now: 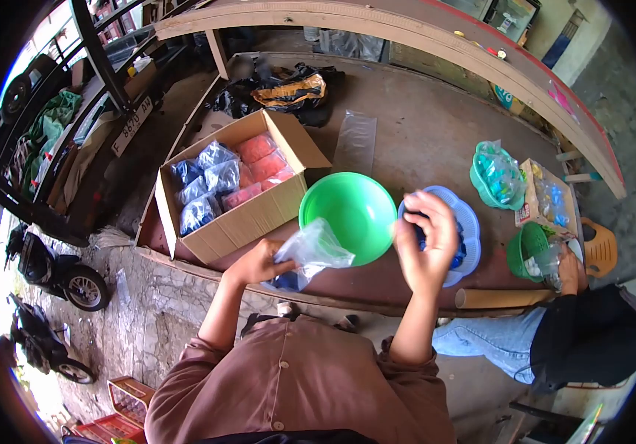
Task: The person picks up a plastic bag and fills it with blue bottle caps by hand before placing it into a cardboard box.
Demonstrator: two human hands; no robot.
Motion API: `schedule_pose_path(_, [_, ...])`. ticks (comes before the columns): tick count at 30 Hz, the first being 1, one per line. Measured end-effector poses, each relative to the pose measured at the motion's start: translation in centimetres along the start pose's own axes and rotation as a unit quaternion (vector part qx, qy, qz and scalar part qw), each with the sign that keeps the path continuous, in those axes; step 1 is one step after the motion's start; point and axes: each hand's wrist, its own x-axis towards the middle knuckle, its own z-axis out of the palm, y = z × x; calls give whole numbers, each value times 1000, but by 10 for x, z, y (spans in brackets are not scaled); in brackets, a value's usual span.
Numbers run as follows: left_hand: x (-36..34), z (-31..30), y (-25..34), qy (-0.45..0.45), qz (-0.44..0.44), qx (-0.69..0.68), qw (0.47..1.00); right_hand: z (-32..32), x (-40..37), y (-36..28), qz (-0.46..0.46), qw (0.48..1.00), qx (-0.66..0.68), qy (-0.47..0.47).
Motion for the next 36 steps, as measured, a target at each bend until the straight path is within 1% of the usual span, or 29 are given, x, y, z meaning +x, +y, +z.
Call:
schedule_pose_path(1, [1, 0, 4, -4, 2, 0, 1000, 3, 1, -6, -17, 995, -67, -73])
schedule_pose_path(2, [2, 1, 9, -4, 9, -28, 1000, 4, -5, 1, 10, 977, -125, -173])
schedule_pose_path(3, [4, 2, 12, -3, 16, -56, 998, 7, -11, 1, -6, 967, -120, -223])
schedule_pose_path(5, [10, 6, 12, -14, 21, -50, 998, 10, -21, 5, 122, 961, -67, -241])
schedule_pose_path(7, [11, 12, 9, -32, 26, -63, 997, 6, -21, 12, 78, 979, -58, -179])
schedule_pose_path(10, [13, 14, 9, -34, 8, -54, 998, -8, -16, 11, 165, 975, -10, -147])
schedule_pose_path(11, [15, 12, 11, -36, 12, -54, 998, -15, -15, 9, 163, 976, -13, -144])
schedule_pose_path(13, [16, 5, 14, -37, 13, 9, 999, -26, -15, 5, 186, 970, -32, -150])
schedule_pose_path(14, [19, 6, 9, -21, 74, 25, 997, -32, -17, 7, 202, 964, -31, -172])
schedule_pose_path(15, [19, 5, 5, -20, 74, 25, 997, -35, -18, 6, 201, 956, -59, -205])
schedule_pose_path(17, [18, 1, 4, -37, 102, 116, 987, -41, -15, -1, 224, 941, -89, -238])
schedule_pose_path(18, [17, 1, -5, -35, 101, 118, 987, -47, -15, 2, 211, 948, -90, -223])
schedule_pose_path(19, [13, 0, -20, -23, 85, 170, 982, -56, -15, 7, 198, 954, -90, -208])
schedule_pose_path(20, [10, -2, -22, -11, 68, 221, 973, -65, -11, 11, 192, 975, -27, -110])
schedule_pose_path(21, [7, -6, -23, -8, 66, 221, 973, -74, -4, 11, 136, 989, -51, -38])
schedule_pose_path(22, [2, -12, -22, 4, 53, 109, 993, -74, -2, 12, 119, 990, -71, -35])
schedule_pose_path(23, [-1, -17, -20, 17, 39, -3, 999, -70, 1, 12, 102, 990, -91, -32])
schedule_pose_path(24, [-5, -15, -25, 41, -19, -36, 998, -60, 3, 15, 70, 985, -119, -106])
schedule_pose_path(25, [-8, -8, -26, 91, -52, -93, 990, -45, 1, 19, 38, 972, -146, -180])
schedule_pose_path(27, [-5, 5, -21, 178, -52, -188, 964, -2, -16, 40, 20, 966, -59, -249])
schedule_pose_path(28, [-3, 12, -18, 181, -54, -189, 964, 24, -33, 50, 48, 964, -25, -259])
schedule_pose_path(29, [-2, 19, -13, 216, -54, -196, 955, 45, -47, 58, 77, 960, 9, -268])
schedule_pose_path(30, [-2, 22, -11, 251, -54, -204, 945, 57, -52, 64, 129, 930, -18, -343])
schedule_pose_path(31, [-5, 21, -11, 256, -58, -204, 943, 64, -55, 67, 179, 891, -46, -416])
schedule_pose_path(32, [-8, 18, -12, 261, -59, -222, 938, 66, -55, 66, 178, 888, -43, -421])
schedule_pose_path(33, [-10, 14, -13, 268, -59, -238, 932, 69, -53, 66, 211, 859, -81, -460])
schedule_pose_path(34, [-11, 11, -11, 264, -35, -249, 931, 71, -53, 65, 243, 825, -118, -496])
schedule_pose_path(35, [-11, 8, -6, 269, -36, -249, 930, 73, -53, 65, 241, 823, -117, -501])
schedule_pose_path(36, [-10, 7, 1, 255, -88, -234, 934, 75, -53, 66, 166, 872, -20, -460])
